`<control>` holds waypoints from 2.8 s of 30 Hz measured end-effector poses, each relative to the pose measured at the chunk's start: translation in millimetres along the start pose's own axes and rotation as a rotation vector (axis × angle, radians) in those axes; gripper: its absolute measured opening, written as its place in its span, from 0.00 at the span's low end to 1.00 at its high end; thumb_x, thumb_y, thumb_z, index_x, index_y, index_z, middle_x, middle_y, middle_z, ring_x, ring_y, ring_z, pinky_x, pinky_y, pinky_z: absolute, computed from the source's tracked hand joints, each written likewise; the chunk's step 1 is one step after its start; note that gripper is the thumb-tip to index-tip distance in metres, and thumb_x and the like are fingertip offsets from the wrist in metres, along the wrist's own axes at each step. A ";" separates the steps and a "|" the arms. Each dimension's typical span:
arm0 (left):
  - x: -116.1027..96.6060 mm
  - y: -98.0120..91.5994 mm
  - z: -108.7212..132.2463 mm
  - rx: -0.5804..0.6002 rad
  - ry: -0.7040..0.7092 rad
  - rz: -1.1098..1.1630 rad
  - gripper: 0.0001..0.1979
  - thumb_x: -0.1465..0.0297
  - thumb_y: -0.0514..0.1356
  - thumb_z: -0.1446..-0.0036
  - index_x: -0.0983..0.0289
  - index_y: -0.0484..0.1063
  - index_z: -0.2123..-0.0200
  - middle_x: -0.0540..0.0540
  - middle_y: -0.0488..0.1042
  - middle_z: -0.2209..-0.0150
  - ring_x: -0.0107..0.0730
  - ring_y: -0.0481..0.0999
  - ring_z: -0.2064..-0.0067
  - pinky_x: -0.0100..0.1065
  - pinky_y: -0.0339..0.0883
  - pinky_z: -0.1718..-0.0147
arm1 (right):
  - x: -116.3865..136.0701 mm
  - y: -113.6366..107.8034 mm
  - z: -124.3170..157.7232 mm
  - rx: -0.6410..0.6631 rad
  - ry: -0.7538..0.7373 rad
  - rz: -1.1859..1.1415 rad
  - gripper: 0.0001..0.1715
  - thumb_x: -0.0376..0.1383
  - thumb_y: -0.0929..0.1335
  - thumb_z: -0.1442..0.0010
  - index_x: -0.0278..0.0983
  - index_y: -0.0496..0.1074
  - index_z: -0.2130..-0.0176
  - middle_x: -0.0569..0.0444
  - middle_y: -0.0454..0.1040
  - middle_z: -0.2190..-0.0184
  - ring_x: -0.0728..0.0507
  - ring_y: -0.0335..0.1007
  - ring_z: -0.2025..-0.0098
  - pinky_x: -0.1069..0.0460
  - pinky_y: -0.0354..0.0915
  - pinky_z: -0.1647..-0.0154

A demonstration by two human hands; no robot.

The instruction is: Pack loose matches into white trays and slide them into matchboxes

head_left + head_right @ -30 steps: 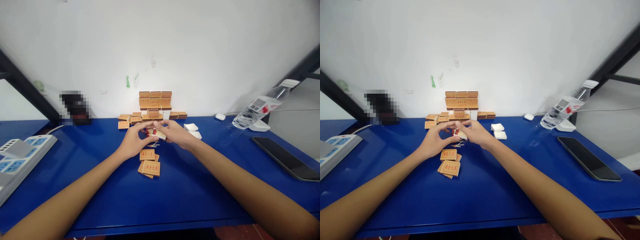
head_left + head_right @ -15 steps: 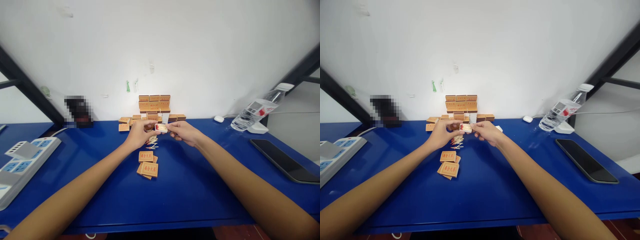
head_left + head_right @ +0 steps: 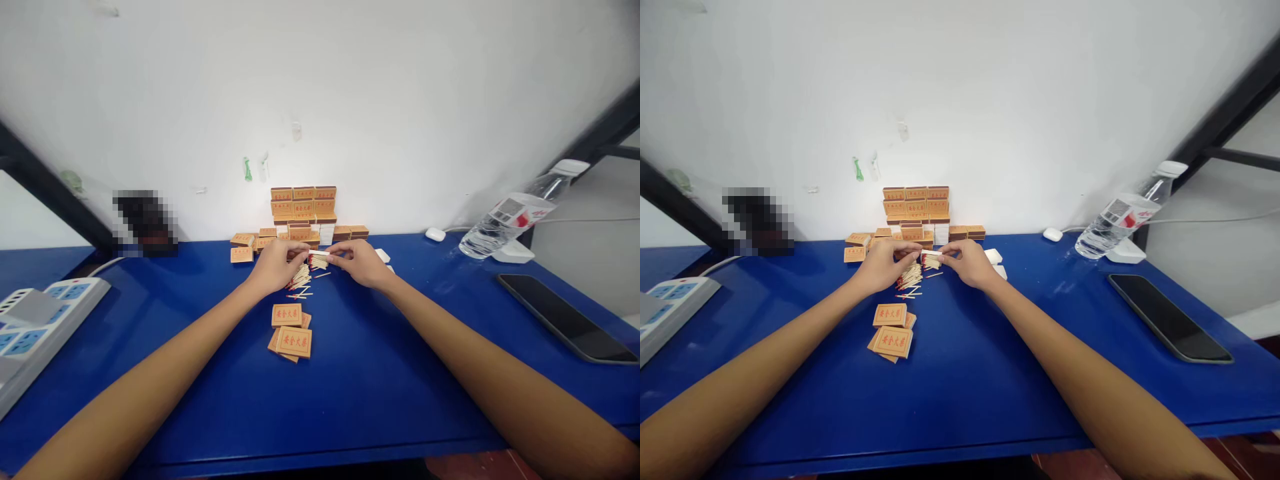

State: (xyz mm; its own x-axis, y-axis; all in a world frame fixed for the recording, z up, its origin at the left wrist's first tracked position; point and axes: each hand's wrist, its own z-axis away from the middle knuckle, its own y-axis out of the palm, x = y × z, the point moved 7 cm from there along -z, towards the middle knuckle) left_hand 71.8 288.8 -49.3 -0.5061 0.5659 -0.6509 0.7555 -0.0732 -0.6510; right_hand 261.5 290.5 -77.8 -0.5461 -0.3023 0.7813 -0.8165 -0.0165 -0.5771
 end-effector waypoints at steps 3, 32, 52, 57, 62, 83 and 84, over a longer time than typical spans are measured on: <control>-1.1 -2.3 2.0 -0.026 -0.008 -0.008 0.09 0.75 0.64 0.36 0.64 0.83 0.55 0.55 0.86 0.61 0.35 0.84 0.62 0.36 0.79 0.58 | 6.0 -2.2 1.7 -0.023 -0.089 0.123 0.09 0.37 0.74 0.39 0.37 0.85 0.60 0.52 0.83 0.68 0.46 0.67 0.73 0.51 0.61 0.68; 17.6 -91.0 52.3 -0.130 0.206 -0.826 0.16 0.63 0.55 0.31 0.65 0.81 0.56 0.60 0.83 0.62 0.47 0.78 0.60 0.44 0.71 0.62 | 0.9 -72.9 27.1 0.505 0.153 0.173 0.21 0.53 0.74 0.42 0.39 0.83 0.66 0.49 0.81 0.67 0.41 0.71 0.65 0.48 0.63 0.64; -31.6 -44.6 77.8 0.465 0.119 -0.225 0.13 0.63 0.71 0.51 0.57 0.82 0.61 0.49 0.80 0.66 0.32 0.77 0.68 0.31 0.70 0.72 | 103.2 56.1 78.8 0.399 -0.431 0.189 0.08 0.34 0.73 0.41 0.40 0.77 0.59 0.56 0.74 0.67 0.47 0.66 0.68 0.51 0.61 0.64; -24.3 -44.4 74.6 0.434 0.093 -0.200 0.09 0.65 0.71 0.49 0.58 0.82 0.63 0.49 0.80 0.67 0.31 0.77 0.69 0.31 0.70 0.72 | 89.9 41.3 63.6 0.254 -0.340 0.100 0.09 0.34 0.72 0.40 0.40 0.77 0.57 0.55 0.77 0.65 0.48 0.64 0.71 0.51 0.61 0.67; -29.0 -66.4 63.6 0.050 0.142 -0.292 0.12 0.62 0.70 0.46 0.59 0.82 0.59 0.51 0.82 0.66 0.33 0.77 0.68 0.34 0.69 0.67 | 67.9 2.4 50.2 -0.295 -0.048 -0.226 0.07 0.39 0.68 0.37 0.39 0.75 0.62 0.51 0.78 0.64 0.44 0.70 0.65 0.50 0.66 0.66; -31.2 -54.5 70.0 -0.049 0.207 -0.224 0.19 0.57 0.71 0.41 0.58 0.82 0.49 0.52 0.85 0.60 0.34 0.82 0.65 0.34 0.76 0.64 | 57.6 39.3 52.7 0.001 0.212 -0.561 0.15 0.46 0.73 0.41 0.38 0.75 0.70 0.47 0.79 0.61 0.45 0.70 0.65 0.51 0.68 0.71; -32.2 -55.5 70.0 -0.057 0.205 -0.215 0.18 0.57 0.72 0.41 0.58 0.82 0.51 0.51 0.85 0.61 0.34 0.82 0.65 0.33 0.76 0.65 | 57.8 38.0 51.6 0.000 0.210 -0.563 0.15 0.46 0.74 0.42 0.38 0.74 0.70 0.47 0.79 0.61 0.45 0.70 0.65 0.51 0.68 0.71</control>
State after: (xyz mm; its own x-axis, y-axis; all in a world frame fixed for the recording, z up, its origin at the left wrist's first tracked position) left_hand 17.0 217.2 -19.5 -0.5672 0.7175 -0.4043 0.6648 0.1091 -0.7391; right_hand 208.5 223.2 -66.8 -0.0549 -0.0527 0.9971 -0.9910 -0.1195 -0.0609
